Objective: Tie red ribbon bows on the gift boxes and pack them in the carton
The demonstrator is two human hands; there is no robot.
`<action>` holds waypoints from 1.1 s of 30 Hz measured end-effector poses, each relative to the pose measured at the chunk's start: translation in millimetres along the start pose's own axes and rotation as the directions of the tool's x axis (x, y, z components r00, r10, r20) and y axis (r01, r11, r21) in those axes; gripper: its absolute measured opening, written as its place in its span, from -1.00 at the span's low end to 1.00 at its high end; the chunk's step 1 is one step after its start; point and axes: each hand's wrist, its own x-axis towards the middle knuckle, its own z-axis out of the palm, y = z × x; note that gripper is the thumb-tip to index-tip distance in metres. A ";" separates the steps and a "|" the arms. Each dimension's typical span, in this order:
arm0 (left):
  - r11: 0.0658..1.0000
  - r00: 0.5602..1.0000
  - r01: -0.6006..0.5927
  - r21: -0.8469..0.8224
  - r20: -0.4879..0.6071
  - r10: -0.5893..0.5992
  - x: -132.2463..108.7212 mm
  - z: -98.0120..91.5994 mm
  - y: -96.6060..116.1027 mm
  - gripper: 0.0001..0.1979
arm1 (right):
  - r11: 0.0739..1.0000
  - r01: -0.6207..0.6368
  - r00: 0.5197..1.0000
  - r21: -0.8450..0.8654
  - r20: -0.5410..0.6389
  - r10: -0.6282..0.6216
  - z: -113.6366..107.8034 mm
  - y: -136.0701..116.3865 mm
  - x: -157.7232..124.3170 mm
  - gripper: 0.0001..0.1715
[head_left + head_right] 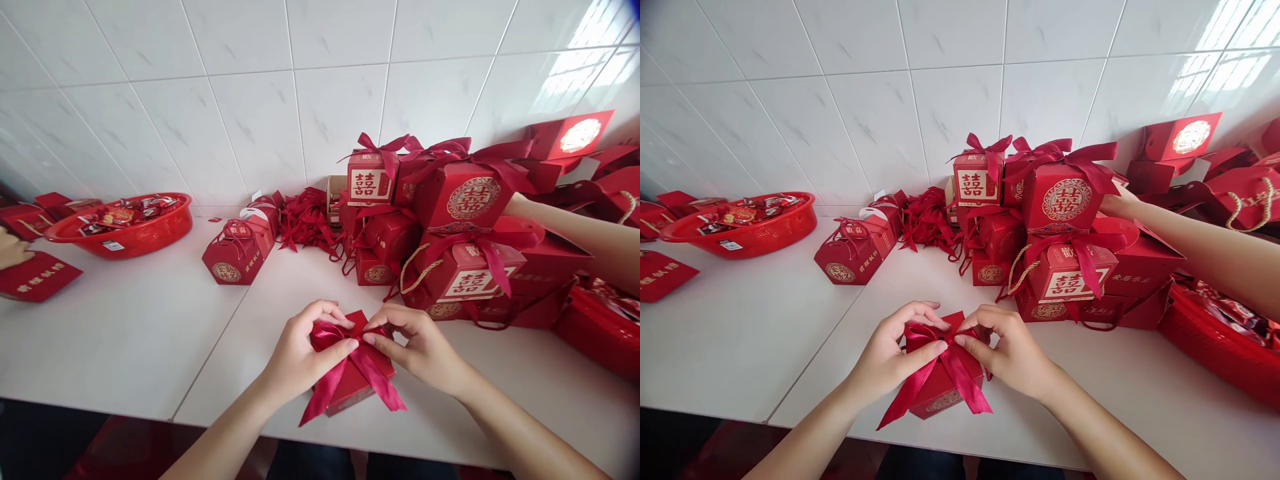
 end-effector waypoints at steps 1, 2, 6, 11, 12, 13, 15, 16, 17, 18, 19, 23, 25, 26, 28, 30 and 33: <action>1.000 1.000 -0.001 0.008 -0.007 0.001 0.5 1.4 -0.2 -0.84 | 1.000 -0.003 1.000 0.005 0.004 0.003 0.3 -0.1 0.0 -0.82; 1.000 1.000 -0.003 0.016 -0.010 0.003 0.7 2.7 -0.7 -0.86 | 1.000 -0.006 1.000 0.011 0.008 0.006 0.5 -0.3 -0.2 -0.82; 1.000 1.000 -0.008 0.020 0.007 0.008 -0.3 5.2 -4.1 -0.91 | 1.000 -0.018 1.000 0.017 -0.004 0.019 1.3 -0.4 -1.3 -0.82; 1.000 1.000 -0.002 0.029 0.027 0.001 -1.0 3.8 -6.5 -0.92 | 0.999 -0.041 0.999 0.024 0.000 0.041 1.0 1.1 -1.7 -0.78; 0.999 0.999 0.002 0.037 0.032 -0.003 -0.8 3.4 -6.6 -0.93 | 0.999 -0.041 0.999 0.023 0.001 0.041 0.6 1.4 -1.5 -0.78; 0.999 0.999 0.008 0.044 0.040 -0.010 -0.4 3.1 -6.5 -0.93 | 0.999 -0.037 0.999 0.021 -0.001 0.037 0.2 1.8 -1.3 -0.78; 0.998 0.998 0.022 0.052 0.060 -0.025 0.5 2.8 -5.8 -0.93 | 1.000 -0.023 1.000 0.017 -0.011 0.023 -0.8 2.8 -0.9 -0.77; 0.998 0.997 0.026 0.052 0.070 -0.029 0.9 2.8 -5.3 -0.92 | 1.000 -0.016 1.000 0.014 -0.016 0.016 -1.3 3.6 -0.8 -0.76; 0.998 0.997 0.025 0.053 0.078 -0.029 1.2 2.8 -4.8 -0.92 | 1.000 -0.014 1.000 0.009 -0.014 0.014 -1.9 4.5 -0.9 -0.75; 0.998 0.996 0.019 0.052 0.087 -0.024 1.3 2.8 -4.5 -0.93 | 1.000 -0.018 1.000 0.010 -0.004 0.018 -2.5 5.5 -1.2 -0.75; 0.999 0.996 0.008 0.050 0.093 -0.013 0.9 2.6 -4.5 -0.93 | 0.999 -0.030 0.999 0.025 0.016 0.030 -3.4 6.6 -1.7 -0.74; 0.998 0.998 -0.066 0.016 -0.013 0.066 -6.6 -1.7 -11.9 -0.71 | 0.975 -0.084 0.988 0.205 0.148 0.054 -11.8 10.2 -6.3 -0.65; 0.994 0.982 -0.108 -0.029 -0.161 0.102 -15.5 -6.5 -20.4 -0.60 | 0.954 -0.103 0.980 0.282 0.196 0.048 -20.3 10.5 -9.3 -0.50; 0.992 0.963 -0.118 -0.044 -0.248 0.104 -21.4 -9.2 -25.2 -0.60 | 0.950 -0.120 0.974 0.287 0.219 0.057 -25.4 10.4 -10.8 -0.45; 0.997 0.925 -0.078 -0.021 -0.374 0.065 -35.9 -14.1 -34.4 -0.66 | 0.959 -0.174 0.942 0.225 0.322 0.095 -35.5 10.5 -14.1 -0.43; 0.997 0.943 0.031 0.077 -0.331 -0.004 -52.5 -16.5 -40.7 -0.74 | 0.966 -0.236 0.845 0.109 0.513 0.148 -42.9 11.5 -17.8 -0.47; 0.963 0.995 0.091 0.255 -0.065 -0.077 -73.5 -13.1 -42.8 -0.89 | 0.967 -0.255 0.644 -0.015 0.743 0.181 -43.7 13.8 -22.8 -0.52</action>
